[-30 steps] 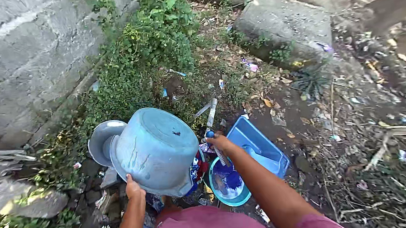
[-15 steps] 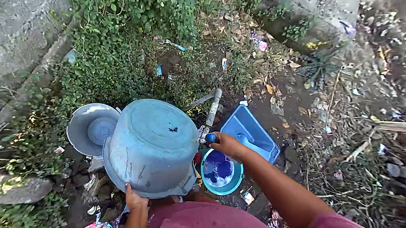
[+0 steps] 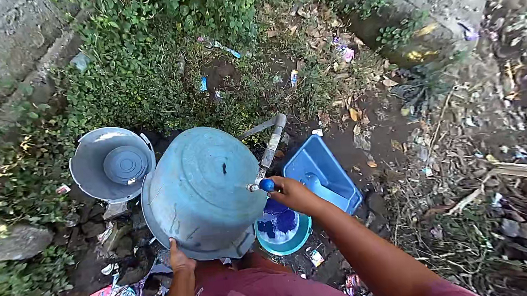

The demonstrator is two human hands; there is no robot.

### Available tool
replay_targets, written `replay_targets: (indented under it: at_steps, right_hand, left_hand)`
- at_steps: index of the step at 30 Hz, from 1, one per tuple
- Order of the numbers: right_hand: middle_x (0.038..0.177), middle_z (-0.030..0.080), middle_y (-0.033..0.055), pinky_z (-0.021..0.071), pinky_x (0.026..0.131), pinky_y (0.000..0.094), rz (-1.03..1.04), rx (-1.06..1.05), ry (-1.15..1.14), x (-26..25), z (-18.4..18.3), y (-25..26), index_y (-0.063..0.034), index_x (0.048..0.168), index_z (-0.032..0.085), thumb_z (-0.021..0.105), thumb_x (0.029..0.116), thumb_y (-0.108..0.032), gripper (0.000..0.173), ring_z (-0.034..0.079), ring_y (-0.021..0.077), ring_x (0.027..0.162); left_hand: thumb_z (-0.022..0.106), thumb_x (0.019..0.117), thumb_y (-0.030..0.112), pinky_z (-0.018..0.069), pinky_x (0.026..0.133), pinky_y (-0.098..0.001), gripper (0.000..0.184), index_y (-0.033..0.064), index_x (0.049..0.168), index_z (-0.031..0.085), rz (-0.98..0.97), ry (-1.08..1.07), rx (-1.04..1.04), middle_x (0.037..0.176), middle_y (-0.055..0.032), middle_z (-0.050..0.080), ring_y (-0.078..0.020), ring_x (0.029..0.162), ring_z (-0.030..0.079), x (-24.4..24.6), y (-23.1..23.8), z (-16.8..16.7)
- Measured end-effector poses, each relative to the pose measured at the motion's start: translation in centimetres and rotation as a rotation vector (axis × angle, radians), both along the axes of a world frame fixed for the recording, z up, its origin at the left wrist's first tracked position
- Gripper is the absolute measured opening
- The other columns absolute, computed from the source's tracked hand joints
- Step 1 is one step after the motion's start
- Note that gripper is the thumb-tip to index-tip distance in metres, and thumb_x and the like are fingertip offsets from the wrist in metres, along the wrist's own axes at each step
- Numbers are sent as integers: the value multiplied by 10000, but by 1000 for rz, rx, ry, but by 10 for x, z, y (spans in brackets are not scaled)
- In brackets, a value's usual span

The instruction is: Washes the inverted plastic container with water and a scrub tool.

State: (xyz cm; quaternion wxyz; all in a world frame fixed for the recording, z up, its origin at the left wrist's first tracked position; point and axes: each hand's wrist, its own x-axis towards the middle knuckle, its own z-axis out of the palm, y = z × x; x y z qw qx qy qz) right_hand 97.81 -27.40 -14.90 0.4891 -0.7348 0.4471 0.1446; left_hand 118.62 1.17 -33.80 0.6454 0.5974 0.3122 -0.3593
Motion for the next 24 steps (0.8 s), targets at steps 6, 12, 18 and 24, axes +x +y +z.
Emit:
replay_targets:
  at_steps: [6, 12, 18, 24]
  right_hand:
    - [1216, 677, 106, 545, 886, 312, -175, 132, -271, -13, -15, 2, -17, 1373, 598, 569, 1017, -310, 462, 654, 121, 961]
    - [861, 692, 78, 582, 650, 339, -1325, 473, -380, -21, -77, -15, -27, 1197, 567, 320, 1126, -381, 438, 676, 167, 701]
    - [1443, 536, 308, 400, 1167, 412, -605, -144, -160, 36, -148, 34, 102, 1515, 389, 496, 1068, -193, 546, 530, 335, 1363]
    - [1651, 203, 328, 188, 1276, 462, -389, -151, -54, 59, -122, 33, 54, 1601, 240, 508, 1058, -336, 720, 189, 409, 1566]
  left_hand:
    - [333, 1112, 453, 484, 1061, -516, 550, 69, 1492, 441, -35, 55, 27, 1443, -162, 558, -266, 1297, 570, -29, -33, -5]
    - [310, 1123, 408, 493, 1062, -477, 515, 73, 1505, 394, -80, 113, -61, 1446, -154, 540, -248, 1298, 563, -41, 1, -8]
    - [281, 1126, 413, 500, 1053, -479, 521, 77, 1511, 383, -90, 145, -71, 1442, -156, 545, -261, 1293, 569, -40, 12, 9]
    - [316, 1129, 372, 530, 999, -473, 491, 49, 1487, 406, -141, 147, -40, 1388, -181, 577, -268, 1233, 607, -28, 6, 15]
